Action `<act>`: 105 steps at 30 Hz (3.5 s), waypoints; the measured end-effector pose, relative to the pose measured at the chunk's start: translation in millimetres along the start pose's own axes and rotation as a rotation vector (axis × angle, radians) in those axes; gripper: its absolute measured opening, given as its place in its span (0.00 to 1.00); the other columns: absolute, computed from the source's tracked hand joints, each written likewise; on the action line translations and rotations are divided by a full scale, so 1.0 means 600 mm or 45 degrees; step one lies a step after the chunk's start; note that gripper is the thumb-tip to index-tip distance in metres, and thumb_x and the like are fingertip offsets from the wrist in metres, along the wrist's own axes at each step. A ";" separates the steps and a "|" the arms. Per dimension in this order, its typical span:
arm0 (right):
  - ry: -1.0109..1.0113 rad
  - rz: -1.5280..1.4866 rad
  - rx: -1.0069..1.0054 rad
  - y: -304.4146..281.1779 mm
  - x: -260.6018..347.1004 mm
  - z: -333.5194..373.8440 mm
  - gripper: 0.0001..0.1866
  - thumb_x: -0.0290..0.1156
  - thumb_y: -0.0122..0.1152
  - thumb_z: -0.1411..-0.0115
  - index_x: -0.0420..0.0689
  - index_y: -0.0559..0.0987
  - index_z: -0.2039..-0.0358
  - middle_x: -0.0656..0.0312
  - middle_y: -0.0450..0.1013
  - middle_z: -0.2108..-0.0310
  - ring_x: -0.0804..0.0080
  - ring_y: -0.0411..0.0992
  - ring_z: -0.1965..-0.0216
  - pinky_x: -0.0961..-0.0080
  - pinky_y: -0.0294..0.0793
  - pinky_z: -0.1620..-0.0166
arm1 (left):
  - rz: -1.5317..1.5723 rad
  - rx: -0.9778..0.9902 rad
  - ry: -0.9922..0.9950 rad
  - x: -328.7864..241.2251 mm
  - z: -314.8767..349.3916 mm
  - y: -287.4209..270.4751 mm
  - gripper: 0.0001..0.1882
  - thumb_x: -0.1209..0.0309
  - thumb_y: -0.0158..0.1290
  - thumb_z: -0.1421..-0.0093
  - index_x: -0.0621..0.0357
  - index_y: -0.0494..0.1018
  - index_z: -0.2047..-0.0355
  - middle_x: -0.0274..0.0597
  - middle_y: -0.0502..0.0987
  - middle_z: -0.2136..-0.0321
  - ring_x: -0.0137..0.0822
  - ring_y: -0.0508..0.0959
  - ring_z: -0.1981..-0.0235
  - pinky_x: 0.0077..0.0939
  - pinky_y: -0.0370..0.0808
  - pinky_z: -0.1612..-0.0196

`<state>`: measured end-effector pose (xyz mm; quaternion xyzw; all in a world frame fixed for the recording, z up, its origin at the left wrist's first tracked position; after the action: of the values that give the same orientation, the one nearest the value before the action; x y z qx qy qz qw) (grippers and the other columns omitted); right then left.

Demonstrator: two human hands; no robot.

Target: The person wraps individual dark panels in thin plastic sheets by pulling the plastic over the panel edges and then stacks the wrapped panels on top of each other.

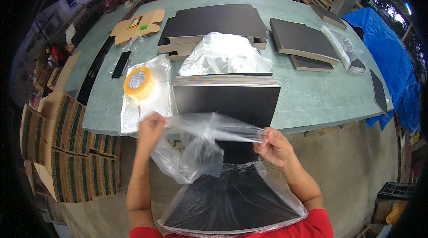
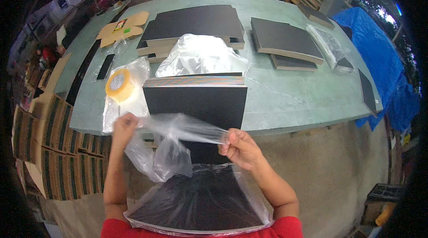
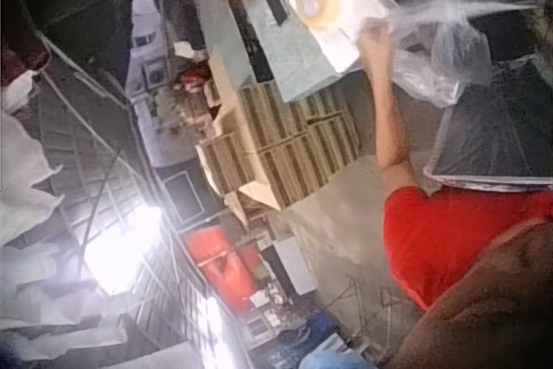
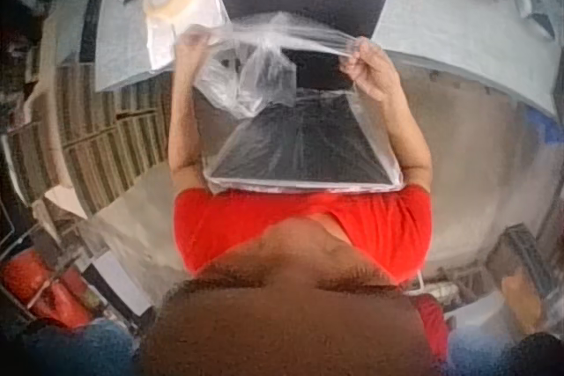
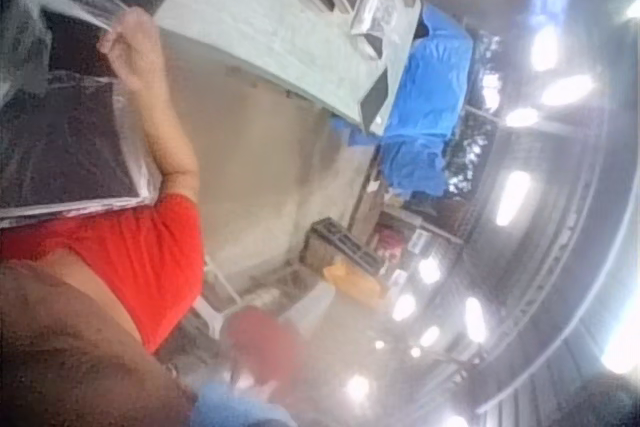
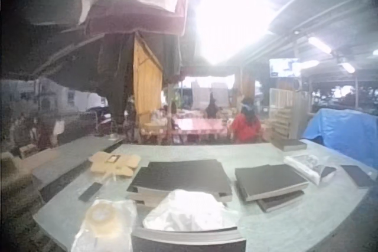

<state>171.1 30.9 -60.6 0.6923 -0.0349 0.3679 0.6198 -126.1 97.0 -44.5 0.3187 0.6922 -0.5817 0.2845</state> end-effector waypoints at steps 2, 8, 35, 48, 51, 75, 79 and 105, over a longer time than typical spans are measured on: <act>-0.062 0.285 -0.081 -0.011 0.010 0.003 0.08 0.32 0.56 0.48 0.43 0.71 0.80 0.63 0.67 0.73 0.76 0.65 0.71 0.79 0.64 0.65 | -0.005 -0.540 0.092 -0.083 0.001 -0.075 0.06 0.75 0.51 0.51 0.64 0.68 0.73 0.42 0.72 0.77 0.30 0.71 0.77 0.25 0.69 0.71; -1.060 1.051 -0.059 0.145 0.148 0.020 0.15 0.32 0.66 0.59 0.38 0.74 0.72 0.58 0.63 0.59 0.71 0.59 0.55 0.72 0.59 0.53 | 0.007 0.853 0.526 -0.284 0.113 0.189 0.15 0.66 0.52 0.49 0.61 0.67 0.64 0.42 0.73 0.79 0.34 0.74 0.78 0.26 0.70 0.72; -0.129 2.274 0.923 0.223 0.067 0.080 0.11 0.32 0.48 0.50 0.38 0.74 0.71 0.49 0.70 0.76 0.55 0.69 0.73 0.65 0.69 0.69 | -0.799 1.018 1.048 -0.239 0.116 0.136 0.08 0.69 0.50 0.53 0.58 0.70 0.85 0.41 0.72 0.85 0.37 0.75 0.82 0.31 0.72 0.79; 0.641 3.641 0.290 0.066 0.102 0.036 0.08 0.34 0.54 0.57 0.45 0.77 0.80 0.61 0.72 0.76 0.68 0.69 0.65 0.67 0.57 0.53 | -0.991 0.751 0.911 -0.263 0.105 0.118 0.08 0.70 0.48 0.56 0.63 0.67 0.79 0.44 0.72 0.83 0.38 0.76 0.77 0.25 0.71 0.81; 0.329 3.422 0.266 0.080 0.112 0.037 0.06 0.32 0.57 0.58 0.44 0.76 0.79 0.62 0.72 0.77 0.68 0.70 0.67 0.68 0.62 0.57 | -1.143 0.774 0.977 -0.212 0.104 0.145 0.07 0.69 0.51 0.58 0.60 0.70 0.81 0.45 0.73 0.83 0.38 0.76 0.77 0.30 0.72 0.78; -0.602 2.089 -0.503 0.074 0.219 0.057 0.20 0.13 0.55 0.63 0.43 0.77 0.66 0.55 0.68 0.63 0.69 0.68 0.64 0.79 0.67 0.65 | -0.171 -0.190 0.743 -0.209 0.019 -0.036 0.23 0.88 0.48 0.63 0.54 0.73 0.64 0.45 0.71 0.70 0.35 0.73 0.75 0.18 0.69 0.73; 0.063 0.818 -0.055 0.013 0.150 0.077 0.15 0.22 0.66 0.64 0.33 0.76 0.72 0.55 0.73 0.75 0.74 0.72 0.75 0.82 0.70 0.71 | 1.186 0.718 0.239 -0.111 0.058 -0.011 0.13 0.83 0.51 0.58 0.67 0.71 0.67 0.43 0.73 0.74 0.27 0.71 0.79 0.20 0.69 0.74; 0.549 0.713 1.016 0.048 -0.053 0.146 0.16 0.36 0.55 0.48 0.37 0.74 0.64 0.51 0.70 0.63 0.61 0.68 0.59 0.67 0.64 0.54 | 1.011 0.727 -1.120 0.270 0.276 0.267 0.18 0.66 0.59 0.56 0.57 0.65 0.68 0.29 0.65 0.82 0.23 0.66 0.80 0.16 0.66 0.75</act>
<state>173.9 -66.0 -50.9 0.7470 0.0525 0.6380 0.1794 -101.6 -29.4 -295.0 0.3454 0.1597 -0.6692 0.6382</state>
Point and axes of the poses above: each hand's wrist, its own z-axis away from the middle knuckle, its own y-axis out of the palm, x = y × z, the point moved 9 cm from there along -z, towards the middle knuckle
